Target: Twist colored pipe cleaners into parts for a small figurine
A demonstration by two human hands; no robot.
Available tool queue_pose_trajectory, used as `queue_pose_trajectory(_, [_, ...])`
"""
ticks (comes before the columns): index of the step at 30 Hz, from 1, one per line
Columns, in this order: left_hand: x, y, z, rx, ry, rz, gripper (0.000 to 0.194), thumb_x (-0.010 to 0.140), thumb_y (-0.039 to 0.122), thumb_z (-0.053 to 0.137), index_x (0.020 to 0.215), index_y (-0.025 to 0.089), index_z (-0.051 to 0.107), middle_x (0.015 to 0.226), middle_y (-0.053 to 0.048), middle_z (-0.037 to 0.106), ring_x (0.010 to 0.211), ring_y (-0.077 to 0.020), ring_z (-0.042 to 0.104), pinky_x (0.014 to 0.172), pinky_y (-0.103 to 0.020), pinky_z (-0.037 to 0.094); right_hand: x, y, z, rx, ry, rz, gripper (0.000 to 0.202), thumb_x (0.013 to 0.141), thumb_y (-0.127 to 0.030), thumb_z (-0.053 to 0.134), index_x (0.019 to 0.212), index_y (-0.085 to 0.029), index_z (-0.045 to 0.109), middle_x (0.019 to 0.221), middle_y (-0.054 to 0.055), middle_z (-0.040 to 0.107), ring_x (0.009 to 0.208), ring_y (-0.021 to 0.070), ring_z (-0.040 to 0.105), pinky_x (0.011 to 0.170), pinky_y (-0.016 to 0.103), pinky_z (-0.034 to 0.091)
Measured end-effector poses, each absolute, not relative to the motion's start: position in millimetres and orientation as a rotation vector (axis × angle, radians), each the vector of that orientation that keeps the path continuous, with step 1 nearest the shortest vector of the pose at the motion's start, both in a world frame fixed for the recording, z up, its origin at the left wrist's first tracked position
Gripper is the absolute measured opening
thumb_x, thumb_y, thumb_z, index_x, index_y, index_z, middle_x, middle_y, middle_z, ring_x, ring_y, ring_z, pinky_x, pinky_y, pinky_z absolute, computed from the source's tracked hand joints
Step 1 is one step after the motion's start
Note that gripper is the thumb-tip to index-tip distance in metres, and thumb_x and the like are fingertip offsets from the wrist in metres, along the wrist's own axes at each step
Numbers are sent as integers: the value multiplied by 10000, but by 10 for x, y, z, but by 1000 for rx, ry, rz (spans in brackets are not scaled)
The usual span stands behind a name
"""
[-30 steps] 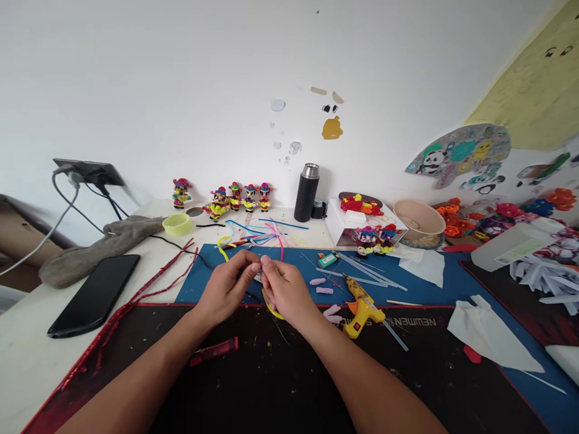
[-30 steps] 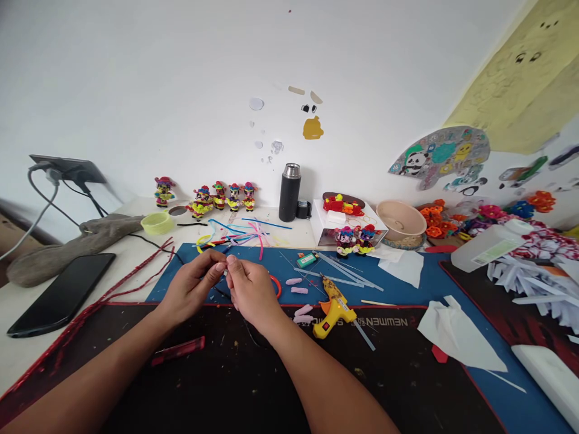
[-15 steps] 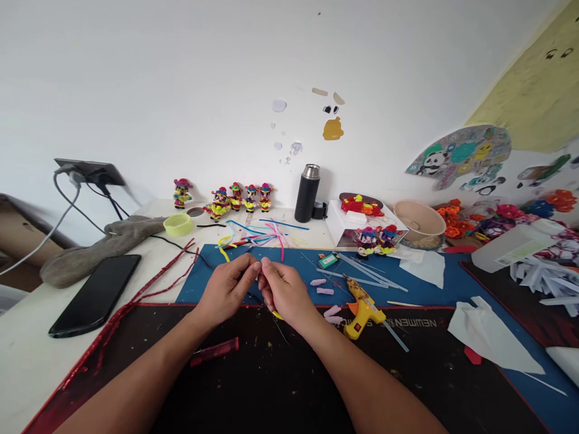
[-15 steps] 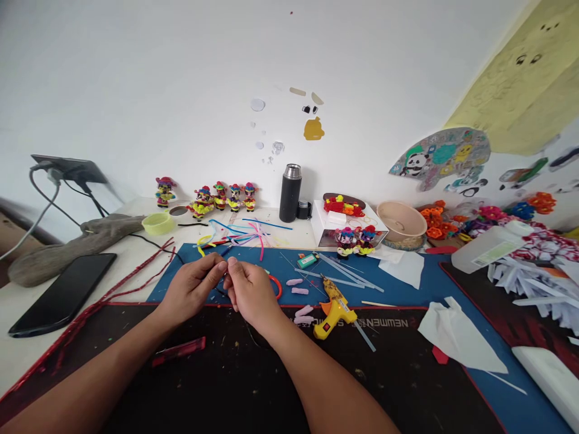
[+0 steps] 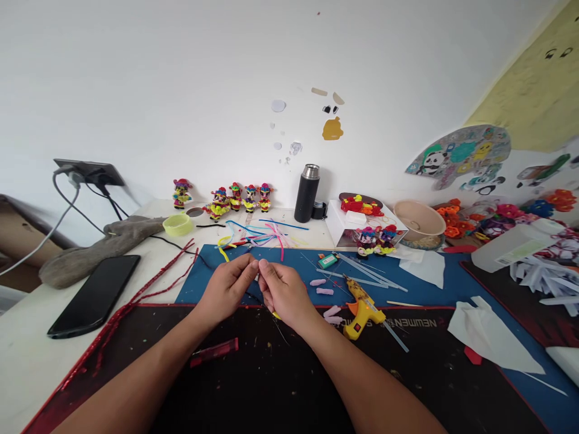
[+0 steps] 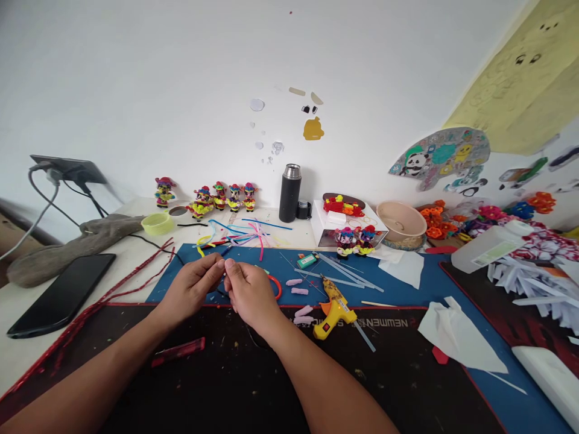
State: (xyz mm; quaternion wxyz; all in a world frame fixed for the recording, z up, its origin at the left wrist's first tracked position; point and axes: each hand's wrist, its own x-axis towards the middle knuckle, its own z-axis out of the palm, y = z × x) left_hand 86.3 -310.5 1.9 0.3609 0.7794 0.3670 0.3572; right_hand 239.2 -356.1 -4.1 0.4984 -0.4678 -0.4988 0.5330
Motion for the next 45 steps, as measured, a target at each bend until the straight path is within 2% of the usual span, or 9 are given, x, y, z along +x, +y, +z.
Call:
queue_pose_trajectory(9, [858,-3100,9,1949,939,893,466,1030,549,450,710,212,485,625,39,444,582,-135,402,533,-253,310,2396,-3541,-124,-1117,-1223,1259,648,958,-795,511,652,-226,472,437,-78,403,346,91,391,384,227,305])
queue_pose_trajectory(19, [878,-3053,-116,1624,782,854,493,1015,632,519,776,202,494,649,57,374,570,-114,315,515,-233,277,2389,-3515,-132,-1036,-1092,1365,635,907,-803,593,657,-234,464,410,-94,372,318,93,368,345,227,287])
queue_pose_trajectory(25, [855,-3054,-73,1683,695,859,394,1014,564,584,900,187,576,688,49,452,580,-110,345,541,-232,304,2401,-3525,-87,-1019,-1089,1346,607,946,-737,605,645,-232,453,414,-92,373,326,87,354,357,229,297])
queue_pose_trajectory(38, [835,-3082,-24,1904,835,875,386,1038,505,524,833,193,623,741,1,614,671,-151,519,614,-255,396,2405,-3534,-69,-1067,-1161,1328,620,948,-780,545,673,-226,501,417,-76,428,342,98,394,388,238,327])
queue_pose_trajectory(45, [835,-3091,23,1950,903,880,423,1035,513,502,785,192,618,714,9,622,653,-149,521,632,-262,403,2407,-3543,-64,-1104,-1181,1337,646,926,-829,511,717,-218,534,434,-68,463,352,101,416,392,234,329])
